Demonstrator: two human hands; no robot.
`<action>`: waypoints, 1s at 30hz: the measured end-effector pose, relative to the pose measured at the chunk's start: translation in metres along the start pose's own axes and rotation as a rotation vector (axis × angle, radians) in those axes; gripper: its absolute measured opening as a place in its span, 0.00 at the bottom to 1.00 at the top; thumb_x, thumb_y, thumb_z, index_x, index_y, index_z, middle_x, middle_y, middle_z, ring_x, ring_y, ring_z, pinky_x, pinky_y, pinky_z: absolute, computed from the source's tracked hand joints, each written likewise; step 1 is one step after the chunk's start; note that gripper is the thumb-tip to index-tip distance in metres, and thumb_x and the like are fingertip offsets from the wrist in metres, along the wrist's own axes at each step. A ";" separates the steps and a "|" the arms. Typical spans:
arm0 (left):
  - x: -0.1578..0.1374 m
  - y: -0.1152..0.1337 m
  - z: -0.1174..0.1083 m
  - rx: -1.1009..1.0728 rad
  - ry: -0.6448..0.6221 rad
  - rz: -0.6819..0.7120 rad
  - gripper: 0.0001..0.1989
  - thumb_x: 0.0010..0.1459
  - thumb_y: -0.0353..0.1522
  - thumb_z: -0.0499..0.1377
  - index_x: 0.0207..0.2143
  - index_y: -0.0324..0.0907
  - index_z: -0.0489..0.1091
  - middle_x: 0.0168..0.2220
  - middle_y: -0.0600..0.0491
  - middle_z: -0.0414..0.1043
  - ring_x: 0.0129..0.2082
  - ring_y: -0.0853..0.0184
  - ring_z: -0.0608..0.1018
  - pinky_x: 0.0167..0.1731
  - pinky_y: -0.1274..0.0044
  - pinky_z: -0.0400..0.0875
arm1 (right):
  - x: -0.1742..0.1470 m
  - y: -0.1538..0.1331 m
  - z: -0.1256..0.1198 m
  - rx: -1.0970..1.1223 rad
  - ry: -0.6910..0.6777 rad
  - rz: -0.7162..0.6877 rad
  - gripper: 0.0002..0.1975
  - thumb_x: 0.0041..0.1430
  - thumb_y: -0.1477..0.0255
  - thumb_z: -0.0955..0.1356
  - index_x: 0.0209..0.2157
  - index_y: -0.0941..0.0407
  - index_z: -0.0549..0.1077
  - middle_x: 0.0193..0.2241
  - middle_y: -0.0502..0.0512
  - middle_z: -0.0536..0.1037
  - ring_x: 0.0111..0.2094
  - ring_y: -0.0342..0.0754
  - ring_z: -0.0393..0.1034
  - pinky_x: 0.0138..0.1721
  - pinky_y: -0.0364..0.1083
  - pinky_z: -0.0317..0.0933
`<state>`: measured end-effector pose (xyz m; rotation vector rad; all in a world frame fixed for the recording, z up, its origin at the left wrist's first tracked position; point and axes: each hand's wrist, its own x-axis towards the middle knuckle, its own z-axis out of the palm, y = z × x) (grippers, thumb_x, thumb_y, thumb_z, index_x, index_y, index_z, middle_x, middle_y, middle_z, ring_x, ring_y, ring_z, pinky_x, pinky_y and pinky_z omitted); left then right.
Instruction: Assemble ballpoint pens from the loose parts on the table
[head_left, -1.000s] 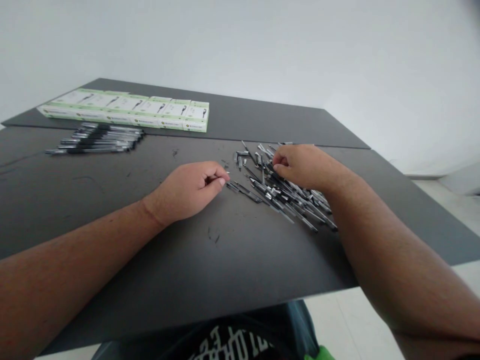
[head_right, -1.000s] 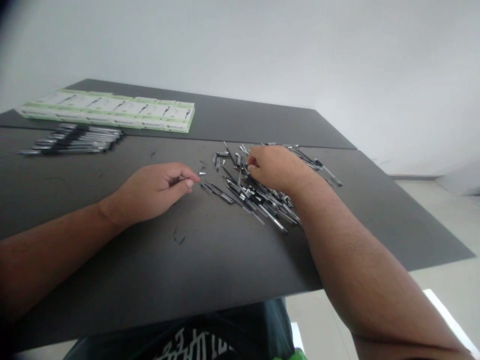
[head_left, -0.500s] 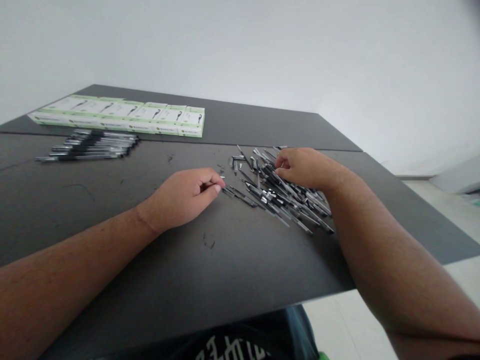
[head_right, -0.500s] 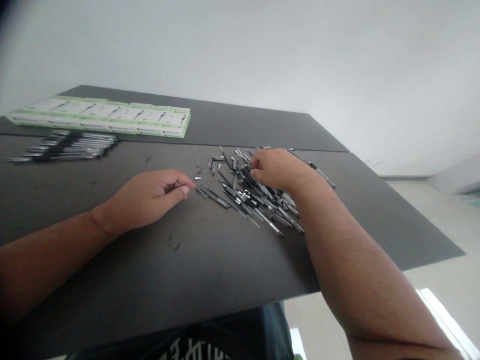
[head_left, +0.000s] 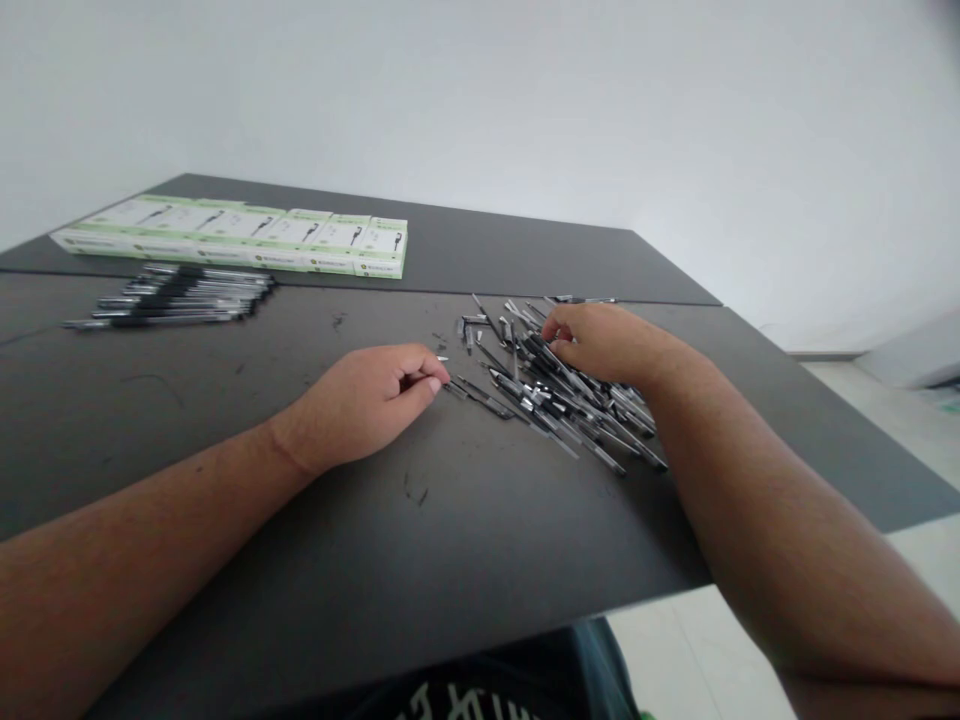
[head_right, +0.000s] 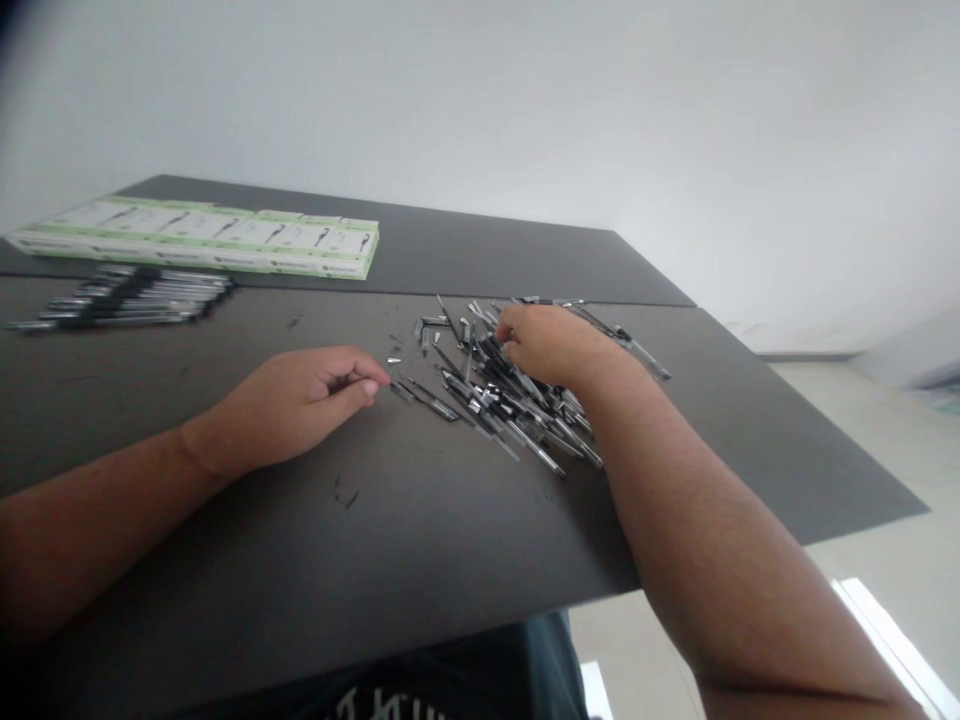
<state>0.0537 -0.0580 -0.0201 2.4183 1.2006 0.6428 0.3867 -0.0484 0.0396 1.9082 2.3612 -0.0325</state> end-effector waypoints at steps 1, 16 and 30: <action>0.000 0.000 0.000 -0.001 -0.003 0.000 0.17 0.68 0.44 0.59 0.46 0.48 0.86 0.37 0.50 0.90 0.37 0.57 0.87 0.42 0.69 0.78 | 0.000 0.000 0.000 -0.002 -0.007 -0.001 0.18 0.73 0.73 0.70 0.58 0.53 0.88 0.48 0.59 0.92 0.46 0.57 0.85 0.48 0.51 0.70; 0.000 0.002 0.000 0.014 -0.044 -0.003 0.20 0.68 0.44 0.57 0.46 0.47 0.86 0.38 0.51 0.89 0.37 0.58 0.87 0.41 0.69 0.76 | 0.008 0.005 0.007 -0.041 -0.082 0.026 0.18 0.68 0.74 0.72 0.55 0.53 0.90 0.48 0.59 0.93 0.47 0.59 0.86 0.47 0.50 0.71; 0.001 -0.001 0.001 0.022 -0.069 -0.020 0.21 0.67 0.45 0.56 0.46 0.47 0.85 0.40 0.49 0.89 0.39 0.56 0.87 0.43 0.67 0.76 | 0.011 0.002 0.009 -0.076 -0.114 0.064 0.12 0.72 0.68 0.73 0.47 0.53 0.91 0.45 0.63 0.93 0.48 0.61 0.87 0.49 0.51 0.73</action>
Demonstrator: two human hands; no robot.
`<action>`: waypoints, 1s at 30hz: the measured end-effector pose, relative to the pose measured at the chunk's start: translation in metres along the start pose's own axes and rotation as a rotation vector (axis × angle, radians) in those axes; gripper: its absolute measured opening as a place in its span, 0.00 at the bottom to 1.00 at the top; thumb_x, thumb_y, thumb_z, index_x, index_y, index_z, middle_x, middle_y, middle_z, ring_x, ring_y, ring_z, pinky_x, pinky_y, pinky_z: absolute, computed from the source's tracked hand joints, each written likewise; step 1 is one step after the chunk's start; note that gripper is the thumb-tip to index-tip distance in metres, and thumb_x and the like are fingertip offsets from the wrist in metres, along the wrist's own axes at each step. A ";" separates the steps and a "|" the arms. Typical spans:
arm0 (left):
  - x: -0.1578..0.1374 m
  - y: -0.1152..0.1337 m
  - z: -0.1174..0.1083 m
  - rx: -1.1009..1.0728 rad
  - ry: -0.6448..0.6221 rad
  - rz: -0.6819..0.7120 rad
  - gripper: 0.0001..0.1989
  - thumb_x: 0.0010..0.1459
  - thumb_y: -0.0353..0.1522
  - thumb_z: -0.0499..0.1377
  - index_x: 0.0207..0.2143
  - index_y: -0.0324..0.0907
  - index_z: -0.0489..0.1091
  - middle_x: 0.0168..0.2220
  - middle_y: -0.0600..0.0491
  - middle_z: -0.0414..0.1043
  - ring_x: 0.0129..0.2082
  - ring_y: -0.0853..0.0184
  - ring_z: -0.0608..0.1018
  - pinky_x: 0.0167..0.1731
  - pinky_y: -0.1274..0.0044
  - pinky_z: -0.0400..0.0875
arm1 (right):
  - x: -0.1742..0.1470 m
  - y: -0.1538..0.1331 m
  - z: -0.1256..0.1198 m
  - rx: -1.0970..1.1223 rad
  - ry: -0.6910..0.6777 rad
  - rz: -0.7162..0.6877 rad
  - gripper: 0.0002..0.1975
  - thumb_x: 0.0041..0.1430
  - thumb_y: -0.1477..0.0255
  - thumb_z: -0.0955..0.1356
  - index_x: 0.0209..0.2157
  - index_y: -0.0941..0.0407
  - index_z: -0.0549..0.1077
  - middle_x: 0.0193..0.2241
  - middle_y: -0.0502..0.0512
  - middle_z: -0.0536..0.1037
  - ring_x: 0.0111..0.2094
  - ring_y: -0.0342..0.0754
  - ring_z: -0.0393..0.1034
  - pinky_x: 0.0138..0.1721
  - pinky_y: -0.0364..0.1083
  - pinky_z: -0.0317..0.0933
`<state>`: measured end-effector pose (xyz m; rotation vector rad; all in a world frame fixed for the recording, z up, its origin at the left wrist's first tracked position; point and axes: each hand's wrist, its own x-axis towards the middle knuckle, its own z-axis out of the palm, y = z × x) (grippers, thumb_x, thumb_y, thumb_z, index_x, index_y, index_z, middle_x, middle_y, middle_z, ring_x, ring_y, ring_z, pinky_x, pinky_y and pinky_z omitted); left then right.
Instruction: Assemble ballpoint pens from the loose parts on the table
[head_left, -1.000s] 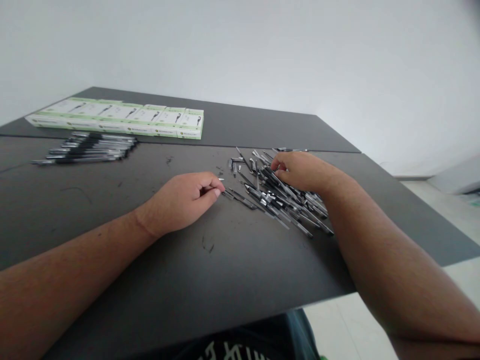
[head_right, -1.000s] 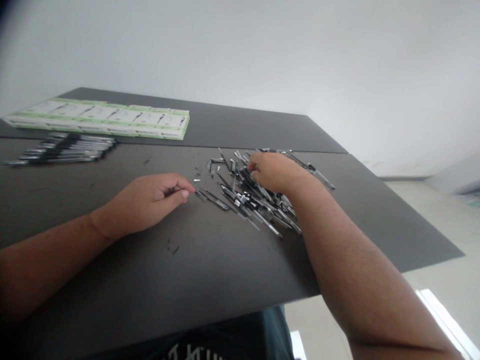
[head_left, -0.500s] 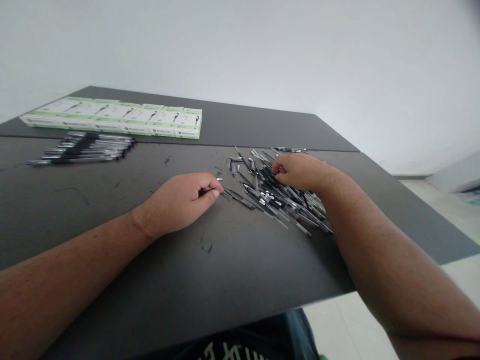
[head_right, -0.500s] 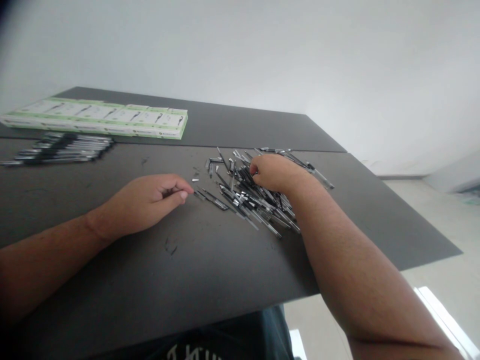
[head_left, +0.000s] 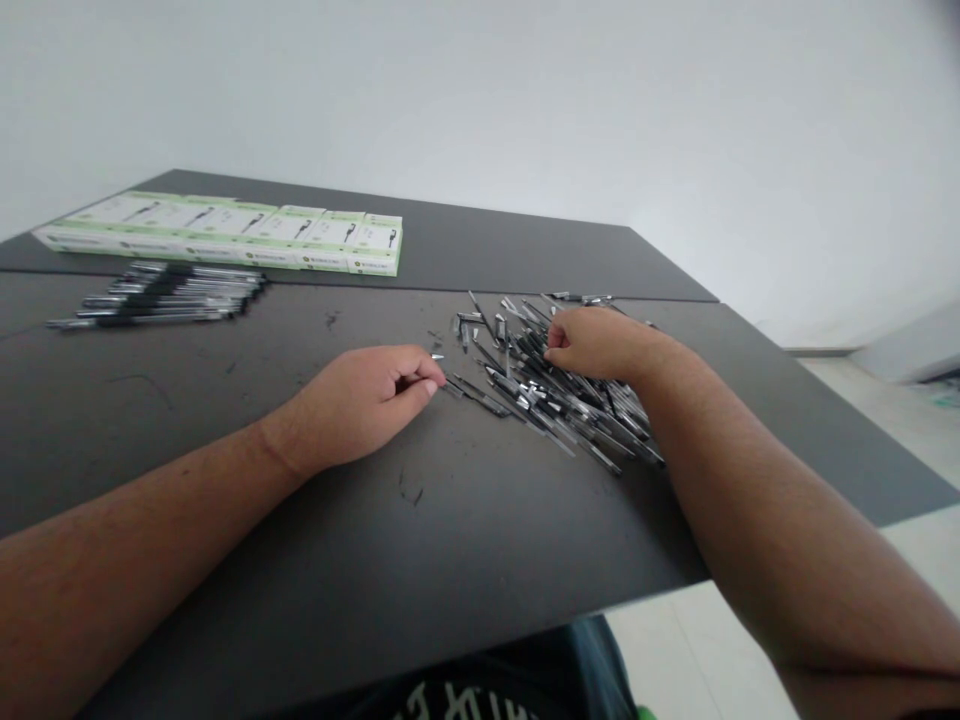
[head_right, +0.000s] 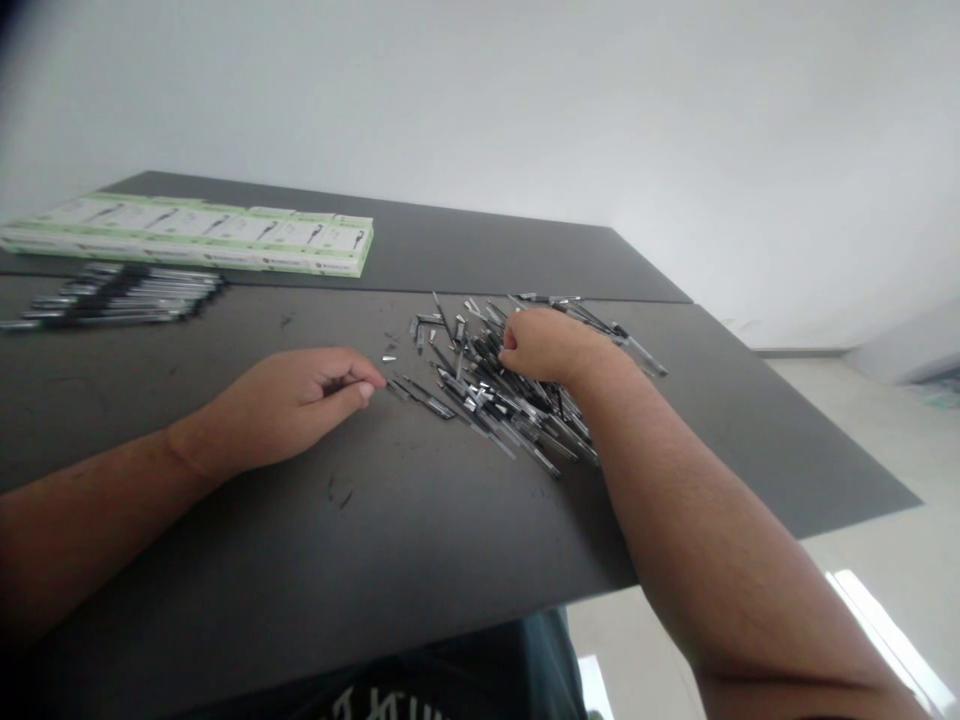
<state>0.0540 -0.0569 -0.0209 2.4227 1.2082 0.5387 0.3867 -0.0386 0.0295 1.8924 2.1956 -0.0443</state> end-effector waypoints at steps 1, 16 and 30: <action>0.000 0.000 0.000 -0.001 0.002 0.003 0.20 0.67 0.45 0.56 0.46 0.47 0.85 0.40 0.50 0.89 0.39 0.56 0.87 0.43 0.67 0.76 | 0.000 0.000 0.000 0.001 -0.001 -0.001 0.12 0.72 0.67 0.73 0.47 0.53 0.91 0.46 0.62 0.93 0.48 0.60 0.87 0.49 0.51 0.73; 0.000 0.000 -0.001 0.016 -0.020 0.003 0.20 0.67 0.45 0.57 0.46 0.48 0.85 0.40 0.50 0.88 0.39 0.56 0.86 0.44 0.67 0.76 | 0.003 -0.008 0.001 0.001 -0.054 -0.003 0.18 0.76 0.63 0.70 0.43 0.55 0.92 0.38 0.64 0.92 0.40 0.59 0.85 0.44 0.52 0.69; 0.001 -0.001 0.001 0.051 -0.001 0.063 0.20 0.69 0.43 0.56 0.48 0.46 0.86 0.44 0.48 0.90 0.44 0.56 0.88 0.49 0.66 0.80 | -0.011 -0.012 -0.010 0.058 0.147 0.029 0.15 0.75 0.64 0.68 0.42 0.54 0.87 0.38 0.62 0.89 0.39 0.59 0.81 0.39 0.51 0.61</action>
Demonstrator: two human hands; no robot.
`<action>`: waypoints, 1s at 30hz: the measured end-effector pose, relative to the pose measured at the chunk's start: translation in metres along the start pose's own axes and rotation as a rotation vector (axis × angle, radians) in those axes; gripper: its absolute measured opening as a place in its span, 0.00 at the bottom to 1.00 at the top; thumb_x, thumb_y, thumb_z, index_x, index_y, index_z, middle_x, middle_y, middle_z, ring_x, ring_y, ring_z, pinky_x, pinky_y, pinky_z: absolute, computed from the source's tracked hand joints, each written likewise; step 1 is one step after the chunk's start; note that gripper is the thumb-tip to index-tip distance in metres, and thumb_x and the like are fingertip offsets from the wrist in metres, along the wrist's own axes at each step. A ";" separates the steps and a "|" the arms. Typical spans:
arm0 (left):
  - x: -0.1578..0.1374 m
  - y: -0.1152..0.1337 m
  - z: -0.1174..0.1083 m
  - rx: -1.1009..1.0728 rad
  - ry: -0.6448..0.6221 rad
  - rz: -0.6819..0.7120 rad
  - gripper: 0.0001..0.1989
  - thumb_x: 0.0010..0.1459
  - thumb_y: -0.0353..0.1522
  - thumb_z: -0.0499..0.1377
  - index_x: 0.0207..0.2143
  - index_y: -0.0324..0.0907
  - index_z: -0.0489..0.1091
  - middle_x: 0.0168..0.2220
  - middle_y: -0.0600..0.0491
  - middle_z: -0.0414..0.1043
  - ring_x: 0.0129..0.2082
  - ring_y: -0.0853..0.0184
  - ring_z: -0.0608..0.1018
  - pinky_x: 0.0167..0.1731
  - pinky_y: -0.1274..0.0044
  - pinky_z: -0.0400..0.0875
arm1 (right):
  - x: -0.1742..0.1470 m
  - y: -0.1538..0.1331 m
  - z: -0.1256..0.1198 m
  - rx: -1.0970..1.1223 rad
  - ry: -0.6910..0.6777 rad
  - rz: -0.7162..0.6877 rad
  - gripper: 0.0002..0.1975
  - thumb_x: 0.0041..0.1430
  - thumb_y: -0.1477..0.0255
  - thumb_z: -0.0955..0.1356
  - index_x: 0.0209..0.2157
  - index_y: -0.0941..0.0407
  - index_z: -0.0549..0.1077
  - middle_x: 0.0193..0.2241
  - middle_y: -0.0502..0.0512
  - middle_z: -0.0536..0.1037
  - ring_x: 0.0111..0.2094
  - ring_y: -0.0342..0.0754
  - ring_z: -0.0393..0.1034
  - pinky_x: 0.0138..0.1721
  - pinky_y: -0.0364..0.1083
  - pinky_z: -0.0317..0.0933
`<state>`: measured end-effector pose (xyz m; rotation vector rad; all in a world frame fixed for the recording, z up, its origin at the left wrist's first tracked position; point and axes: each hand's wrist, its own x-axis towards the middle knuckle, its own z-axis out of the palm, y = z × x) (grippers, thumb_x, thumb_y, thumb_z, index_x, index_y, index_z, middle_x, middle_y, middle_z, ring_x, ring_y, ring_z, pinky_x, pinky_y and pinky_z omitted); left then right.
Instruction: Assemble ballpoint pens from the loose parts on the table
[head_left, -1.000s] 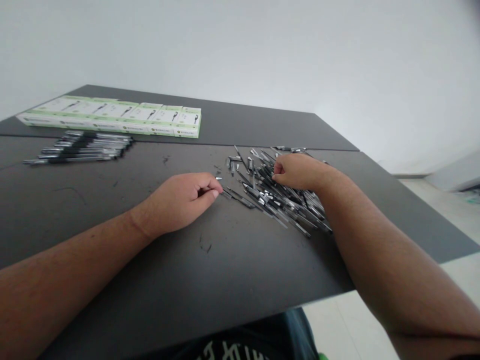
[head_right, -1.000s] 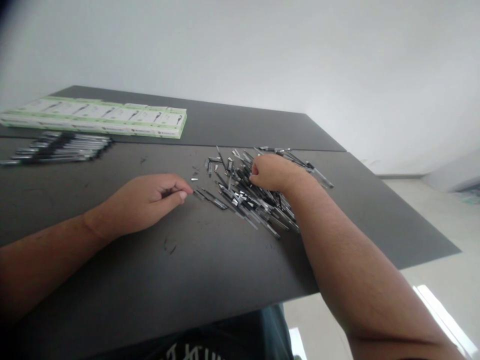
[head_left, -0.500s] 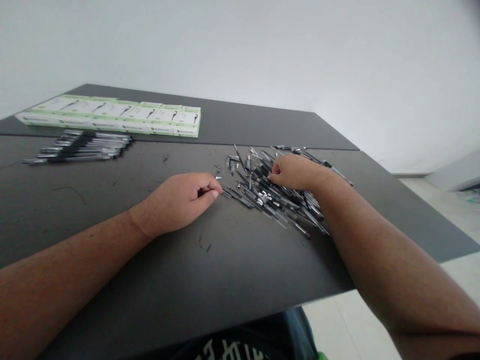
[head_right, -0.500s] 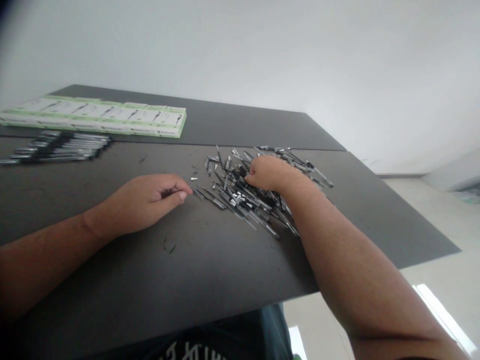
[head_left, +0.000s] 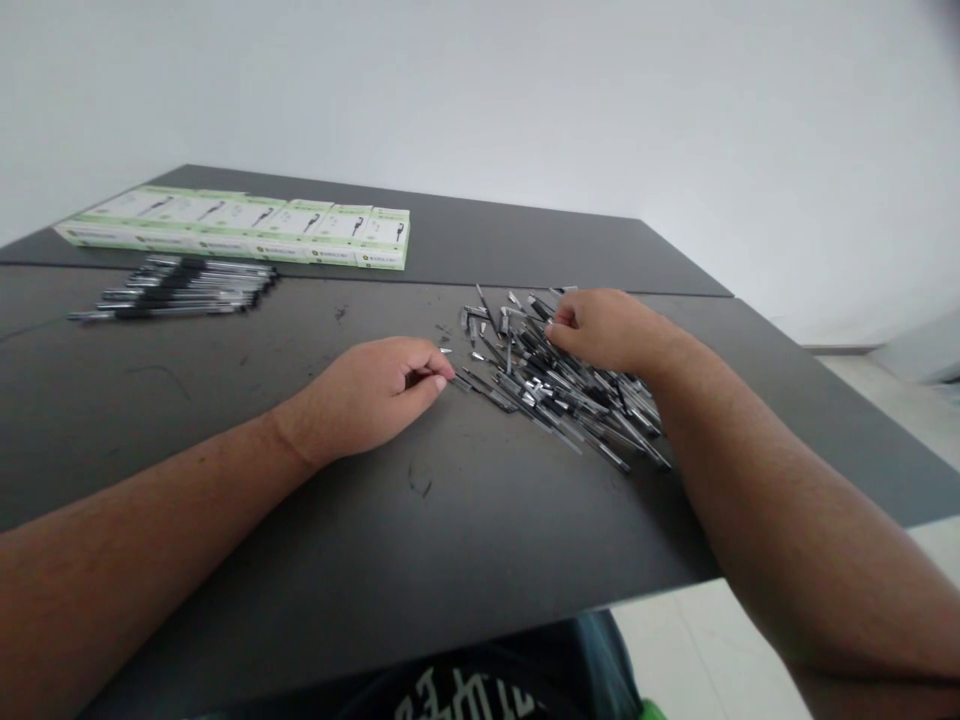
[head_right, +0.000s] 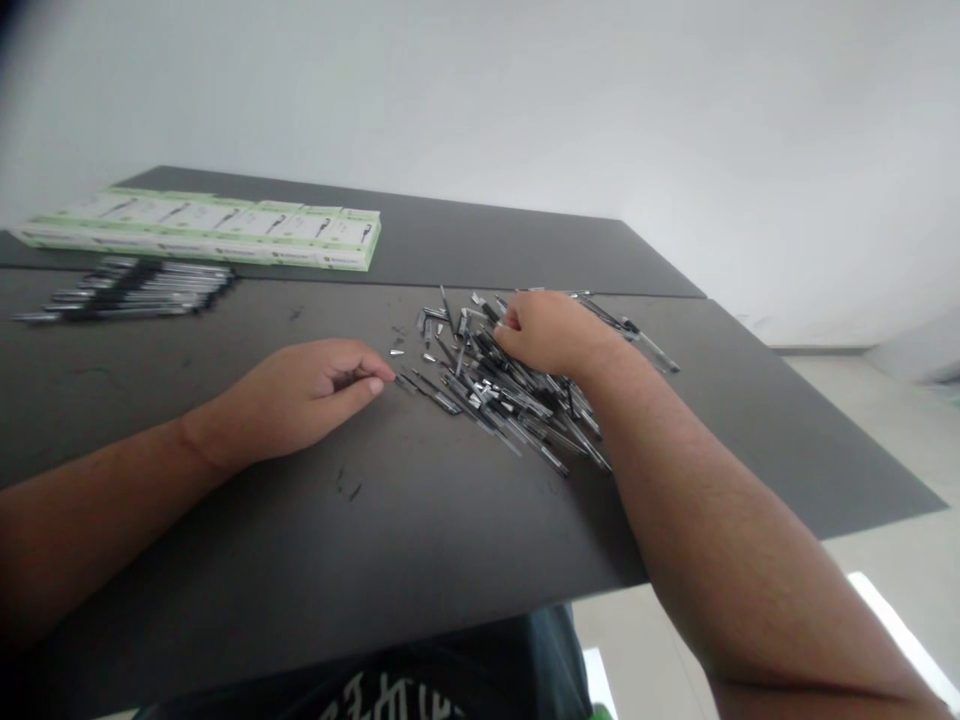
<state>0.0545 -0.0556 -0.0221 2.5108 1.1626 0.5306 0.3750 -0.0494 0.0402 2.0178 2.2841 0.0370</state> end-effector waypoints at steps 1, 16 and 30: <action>0.000 -0.001 0.000 0.011 0.001 0.016 0.20 0.70 0.43 0.56 0.49 0.46 0.86 0.45 0.48 0.90 0.45 0.55 0.88 0.50 0.65 0.80 | -0.003 -0.004 -0.001 0.039 0.064 -0.004 0.15 0.76 0.64 0.67 0.44 0.54 0.86 0.38 0.62 0.89 0.39 0.58 0.80 0.39 0.51 0.61; -0.003 -0.003 0.005 0.089 -0.047 0.286 0.25 0.76 0.33 0.58 0.70 0.39 0.80 0.69 0.39 0.83 0.72 0.50 0.81 0.77 0.58 0.71 | -0.029 -0.039 -0.005 0.296 0.253 -0.095 0.10 0.76 0.64 0.69 0.48 0.52 0.83 0.35 0.56 0.87 0.34 0.55 0.77 0.40 0.50 0.61; -0.003 0.002 0.008 0.126 -0.037 0.349 0.23 0.77 0.34 0.58 0.69 0.43 0.81 0.70 0.42 0.84 0.71 0.50 0.81 0.75 0.56 0.69 | -0.030 -0.041 -0.004 0.325 0.256 -0.149 0.14 0.77 0.64 0.68 0.54 0.53 0.83 0.37 0.56 0.87 0.35 0.55 0.77 0.41 0.51 0.61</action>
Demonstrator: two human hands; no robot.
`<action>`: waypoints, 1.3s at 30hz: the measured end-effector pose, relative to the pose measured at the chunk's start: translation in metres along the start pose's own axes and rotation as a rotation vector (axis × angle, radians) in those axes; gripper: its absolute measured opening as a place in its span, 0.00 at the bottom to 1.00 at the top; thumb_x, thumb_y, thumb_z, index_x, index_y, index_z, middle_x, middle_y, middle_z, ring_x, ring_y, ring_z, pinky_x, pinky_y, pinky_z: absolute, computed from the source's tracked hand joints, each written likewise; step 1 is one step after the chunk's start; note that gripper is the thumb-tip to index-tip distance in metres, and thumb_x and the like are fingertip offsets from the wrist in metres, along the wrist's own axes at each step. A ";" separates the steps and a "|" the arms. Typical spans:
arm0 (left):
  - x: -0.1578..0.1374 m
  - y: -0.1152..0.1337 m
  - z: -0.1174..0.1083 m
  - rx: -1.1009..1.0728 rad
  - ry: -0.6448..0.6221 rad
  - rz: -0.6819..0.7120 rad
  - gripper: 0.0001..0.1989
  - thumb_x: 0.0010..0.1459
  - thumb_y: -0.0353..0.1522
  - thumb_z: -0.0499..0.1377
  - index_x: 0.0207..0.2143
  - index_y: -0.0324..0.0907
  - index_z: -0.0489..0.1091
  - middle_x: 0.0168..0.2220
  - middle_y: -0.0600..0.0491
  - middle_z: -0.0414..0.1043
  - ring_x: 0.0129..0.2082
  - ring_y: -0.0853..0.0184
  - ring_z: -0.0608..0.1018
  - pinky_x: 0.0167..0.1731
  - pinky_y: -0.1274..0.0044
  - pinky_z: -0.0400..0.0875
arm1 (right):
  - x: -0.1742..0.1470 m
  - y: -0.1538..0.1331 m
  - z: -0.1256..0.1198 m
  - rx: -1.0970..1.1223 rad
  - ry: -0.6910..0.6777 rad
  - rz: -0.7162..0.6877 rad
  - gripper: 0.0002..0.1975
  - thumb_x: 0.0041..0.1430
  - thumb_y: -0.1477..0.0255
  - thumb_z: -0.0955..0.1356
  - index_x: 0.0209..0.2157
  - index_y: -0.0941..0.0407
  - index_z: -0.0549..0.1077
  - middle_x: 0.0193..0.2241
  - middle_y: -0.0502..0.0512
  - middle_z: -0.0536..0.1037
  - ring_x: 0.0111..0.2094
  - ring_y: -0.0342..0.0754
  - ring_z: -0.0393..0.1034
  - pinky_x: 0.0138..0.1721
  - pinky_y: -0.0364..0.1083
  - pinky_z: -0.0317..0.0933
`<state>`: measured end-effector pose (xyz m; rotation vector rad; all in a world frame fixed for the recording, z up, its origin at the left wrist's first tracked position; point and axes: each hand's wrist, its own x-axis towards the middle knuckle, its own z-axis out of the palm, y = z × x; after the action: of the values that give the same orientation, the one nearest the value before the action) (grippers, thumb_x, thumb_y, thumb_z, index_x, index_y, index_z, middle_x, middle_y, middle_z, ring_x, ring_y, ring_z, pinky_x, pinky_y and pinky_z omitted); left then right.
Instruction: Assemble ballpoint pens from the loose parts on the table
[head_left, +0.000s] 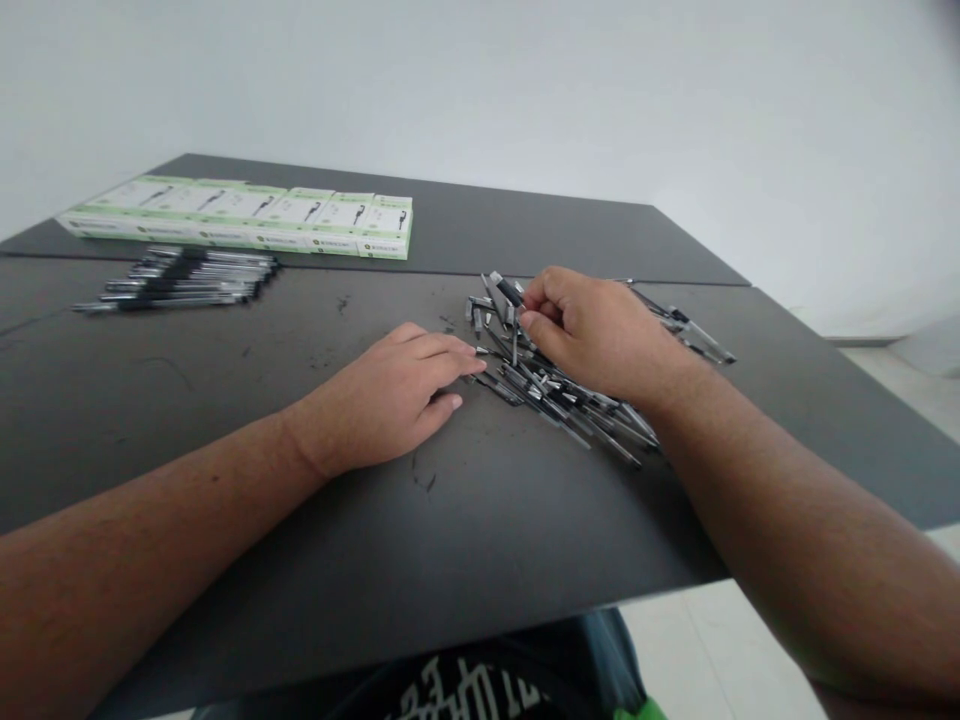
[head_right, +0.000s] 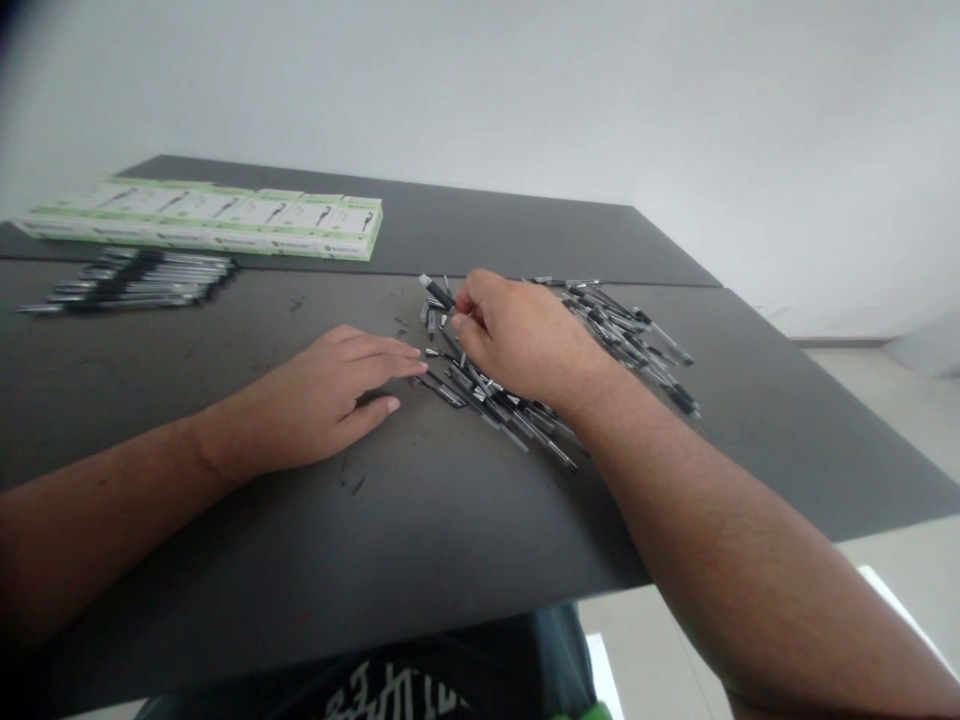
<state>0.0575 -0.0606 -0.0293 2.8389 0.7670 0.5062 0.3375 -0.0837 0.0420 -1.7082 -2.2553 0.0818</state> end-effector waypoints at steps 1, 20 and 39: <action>0.000 0.000 0.000 0.005 -0.005 -0.005 0.24 0.77 0.35 0.58 0.70 0.43 0.80 0.71 0.42 0.83 0.71 0.49 0.81 0.74 0.55 0.69 | 0.000 0.000 0.000 0.002 -0.002 0.001 0.15 0.77 0.64 0.68 0.55 0.53 0.83 0.37 0.56 0.87 0.35 0.55 0.76 0.41 0.51 0.61; -0.003 0.002 0.006 -0.014 -0.099 -0.026 0.26 0.78 0.44 0.64 0.73 0.47 0.78 0.76 0.41 0.78 0.77 0.44 0.77 0.80 0.48 0.67 | 0.007 0.000 0.005 -0.079 -0.161 0.004 0.14 0.70 0.78 0.68 0.51 0.55 0.83 0.45 0.61 0.90 0.41 0.57 0.79 0.42 0.49 0.63; 0.001 0.004 0.000 -0.033 -0.051 -0.002 0.17 0.78 0.41 0.61 0.55 0.41 0.86 0.57 0.39 0.87 0.62 0.47 0.85 0.69 0.55 0.76 | 0.005 0.000 0.005 -0.109 -0.187 -0.090 0.16 0.71 0.76 0.68 0.54 0.56 0.85 0.49 0.63 0.90 0.45 0.59 0.81 0.48 0.50 0.65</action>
<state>0.0601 -0.0631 -0.0282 2.8091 0.7450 0.4398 0.3345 -0.0786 0.0384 -1.7142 -2.5122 0.1043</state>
